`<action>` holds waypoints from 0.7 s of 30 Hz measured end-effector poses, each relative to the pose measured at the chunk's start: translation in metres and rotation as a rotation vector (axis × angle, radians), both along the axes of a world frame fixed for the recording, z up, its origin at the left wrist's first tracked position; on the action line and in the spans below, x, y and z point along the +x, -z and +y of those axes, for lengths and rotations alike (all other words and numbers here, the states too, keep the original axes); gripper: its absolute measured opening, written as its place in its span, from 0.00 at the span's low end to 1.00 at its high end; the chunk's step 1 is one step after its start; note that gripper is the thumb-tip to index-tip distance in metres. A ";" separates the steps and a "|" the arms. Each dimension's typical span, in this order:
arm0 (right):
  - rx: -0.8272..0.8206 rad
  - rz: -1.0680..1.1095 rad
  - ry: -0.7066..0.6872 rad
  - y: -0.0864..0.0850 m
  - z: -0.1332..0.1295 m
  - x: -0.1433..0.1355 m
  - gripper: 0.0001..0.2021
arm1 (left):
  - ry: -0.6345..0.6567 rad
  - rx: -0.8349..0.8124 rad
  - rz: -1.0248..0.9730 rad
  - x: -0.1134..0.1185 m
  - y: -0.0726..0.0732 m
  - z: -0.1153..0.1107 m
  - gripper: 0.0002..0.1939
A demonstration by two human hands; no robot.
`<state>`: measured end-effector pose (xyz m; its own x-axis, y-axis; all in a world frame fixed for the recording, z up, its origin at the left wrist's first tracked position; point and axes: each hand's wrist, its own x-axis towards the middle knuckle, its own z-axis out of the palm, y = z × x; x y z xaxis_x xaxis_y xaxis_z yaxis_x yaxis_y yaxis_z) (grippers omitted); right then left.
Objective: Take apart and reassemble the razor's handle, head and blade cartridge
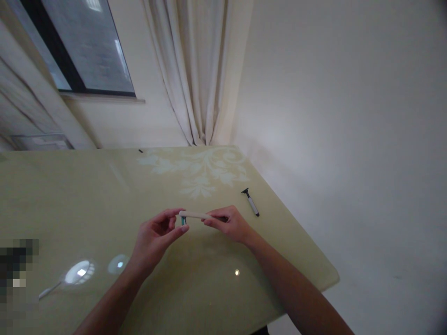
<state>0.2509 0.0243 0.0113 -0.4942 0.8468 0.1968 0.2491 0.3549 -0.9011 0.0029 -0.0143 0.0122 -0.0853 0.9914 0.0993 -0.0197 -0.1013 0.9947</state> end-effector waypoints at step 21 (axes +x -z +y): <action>-0.002 -0.053 0.023 -0.002 -0.001 0.000 0.22 | 0.001 -0.002 0.015 0.000 0.002 0.000 0.23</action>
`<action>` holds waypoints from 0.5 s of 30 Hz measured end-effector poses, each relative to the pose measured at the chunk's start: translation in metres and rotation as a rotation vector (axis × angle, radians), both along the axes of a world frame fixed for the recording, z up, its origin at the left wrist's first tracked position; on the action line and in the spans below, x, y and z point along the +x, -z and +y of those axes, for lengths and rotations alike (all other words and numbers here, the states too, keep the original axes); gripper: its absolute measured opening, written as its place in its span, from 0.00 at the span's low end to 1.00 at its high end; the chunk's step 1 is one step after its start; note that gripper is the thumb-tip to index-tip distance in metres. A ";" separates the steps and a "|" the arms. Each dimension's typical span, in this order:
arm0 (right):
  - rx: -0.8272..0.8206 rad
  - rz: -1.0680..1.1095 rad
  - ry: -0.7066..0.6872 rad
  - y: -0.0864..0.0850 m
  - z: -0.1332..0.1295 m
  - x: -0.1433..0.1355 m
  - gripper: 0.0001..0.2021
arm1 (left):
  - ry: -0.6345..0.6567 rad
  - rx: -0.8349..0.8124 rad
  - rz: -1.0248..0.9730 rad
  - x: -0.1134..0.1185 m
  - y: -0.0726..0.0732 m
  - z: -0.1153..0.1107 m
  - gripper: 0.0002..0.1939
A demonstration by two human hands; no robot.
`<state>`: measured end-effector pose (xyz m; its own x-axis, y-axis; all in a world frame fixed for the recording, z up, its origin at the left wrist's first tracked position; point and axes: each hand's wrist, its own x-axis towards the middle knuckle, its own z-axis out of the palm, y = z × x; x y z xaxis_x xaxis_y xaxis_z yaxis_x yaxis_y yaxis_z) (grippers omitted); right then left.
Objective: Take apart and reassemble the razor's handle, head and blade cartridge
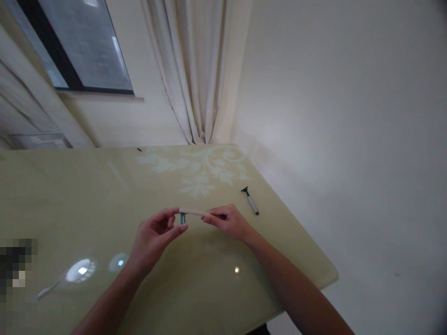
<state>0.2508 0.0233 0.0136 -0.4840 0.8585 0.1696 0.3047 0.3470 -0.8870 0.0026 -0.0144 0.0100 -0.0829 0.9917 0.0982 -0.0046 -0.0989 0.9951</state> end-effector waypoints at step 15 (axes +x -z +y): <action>0.024 0.004 -0.015 0.000 0.000 0.002 0.21 | -0.010 -0.013 0.006 0.000 -0.002 0.000 0.23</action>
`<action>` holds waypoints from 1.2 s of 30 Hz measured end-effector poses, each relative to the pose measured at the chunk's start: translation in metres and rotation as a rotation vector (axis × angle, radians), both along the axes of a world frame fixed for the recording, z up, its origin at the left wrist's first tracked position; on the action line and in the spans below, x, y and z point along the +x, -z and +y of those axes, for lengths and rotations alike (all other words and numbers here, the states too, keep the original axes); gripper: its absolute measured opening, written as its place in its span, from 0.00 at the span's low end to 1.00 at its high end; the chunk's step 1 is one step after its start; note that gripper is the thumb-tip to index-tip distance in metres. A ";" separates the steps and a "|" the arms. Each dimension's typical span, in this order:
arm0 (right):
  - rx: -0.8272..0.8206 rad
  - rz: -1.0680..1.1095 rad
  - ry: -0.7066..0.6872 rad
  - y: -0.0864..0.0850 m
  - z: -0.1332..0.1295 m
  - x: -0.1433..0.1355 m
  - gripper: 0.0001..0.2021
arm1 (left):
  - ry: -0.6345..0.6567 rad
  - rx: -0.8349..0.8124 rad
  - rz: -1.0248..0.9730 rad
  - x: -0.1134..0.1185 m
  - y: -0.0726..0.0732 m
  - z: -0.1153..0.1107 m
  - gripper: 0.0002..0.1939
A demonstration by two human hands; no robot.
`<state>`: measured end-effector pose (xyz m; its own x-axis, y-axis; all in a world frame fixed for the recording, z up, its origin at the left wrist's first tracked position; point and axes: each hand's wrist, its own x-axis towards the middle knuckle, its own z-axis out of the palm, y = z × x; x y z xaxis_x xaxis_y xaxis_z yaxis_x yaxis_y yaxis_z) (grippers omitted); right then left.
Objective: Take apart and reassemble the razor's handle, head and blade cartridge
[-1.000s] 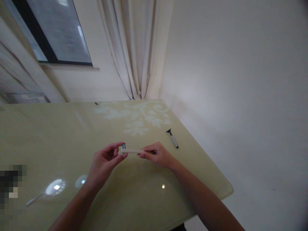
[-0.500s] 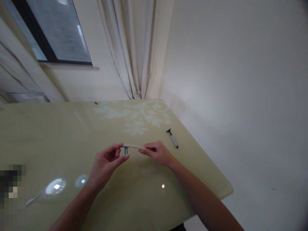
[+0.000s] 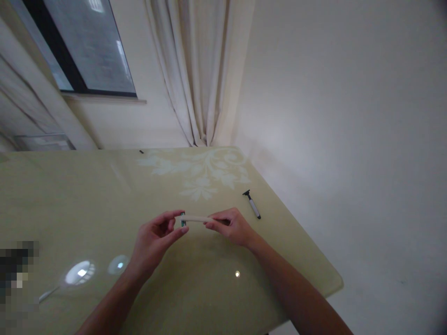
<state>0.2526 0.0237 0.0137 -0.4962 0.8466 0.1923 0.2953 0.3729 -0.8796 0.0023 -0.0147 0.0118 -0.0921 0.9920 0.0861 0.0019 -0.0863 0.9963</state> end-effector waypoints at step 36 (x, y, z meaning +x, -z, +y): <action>0.004 -0.008 0.071 0.010 0.006 0.002 0.21 | -0.004 0.031 0.061 -0.004 0.011 0.006 0.25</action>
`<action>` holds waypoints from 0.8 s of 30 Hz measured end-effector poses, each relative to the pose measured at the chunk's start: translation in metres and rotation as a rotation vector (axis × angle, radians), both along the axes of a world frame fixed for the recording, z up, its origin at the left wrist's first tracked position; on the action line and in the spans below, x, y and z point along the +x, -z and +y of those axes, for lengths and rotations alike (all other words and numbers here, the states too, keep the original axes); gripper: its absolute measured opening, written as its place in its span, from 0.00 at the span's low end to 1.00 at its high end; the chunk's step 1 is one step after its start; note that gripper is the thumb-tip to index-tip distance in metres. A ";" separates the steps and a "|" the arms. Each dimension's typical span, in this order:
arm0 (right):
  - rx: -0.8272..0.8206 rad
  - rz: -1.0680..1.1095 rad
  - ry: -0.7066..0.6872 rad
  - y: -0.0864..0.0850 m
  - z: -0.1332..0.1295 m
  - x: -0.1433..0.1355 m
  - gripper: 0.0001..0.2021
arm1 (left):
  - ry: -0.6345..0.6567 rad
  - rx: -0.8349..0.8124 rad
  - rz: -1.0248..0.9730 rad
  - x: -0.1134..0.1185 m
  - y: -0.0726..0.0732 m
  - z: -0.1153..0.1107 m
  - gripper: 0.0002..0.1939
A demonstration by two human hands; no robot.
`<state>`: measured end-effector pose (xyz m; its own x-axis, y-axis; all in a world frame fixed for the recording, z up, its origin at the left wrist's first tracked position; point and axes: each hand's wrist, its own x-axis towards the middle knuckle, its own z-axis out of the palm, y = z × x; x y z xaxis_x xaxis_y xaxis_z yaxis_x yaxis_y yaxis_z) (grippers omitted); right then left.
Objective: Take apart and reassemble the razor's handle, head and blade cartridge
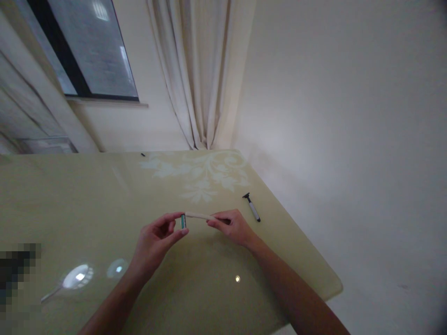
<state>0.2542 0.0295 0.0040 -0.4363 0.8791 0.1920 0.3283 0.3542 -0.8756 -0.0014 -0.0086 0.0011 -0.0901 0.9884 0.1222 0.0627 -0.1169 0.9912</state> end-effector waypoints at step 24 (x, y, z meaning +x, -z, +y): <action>-0.040 -0.036 -0.049 -0.007 0.002 0.008 0.22 | 0.007 0.020 0.057 -0.003 -0.003 -0.002 0.25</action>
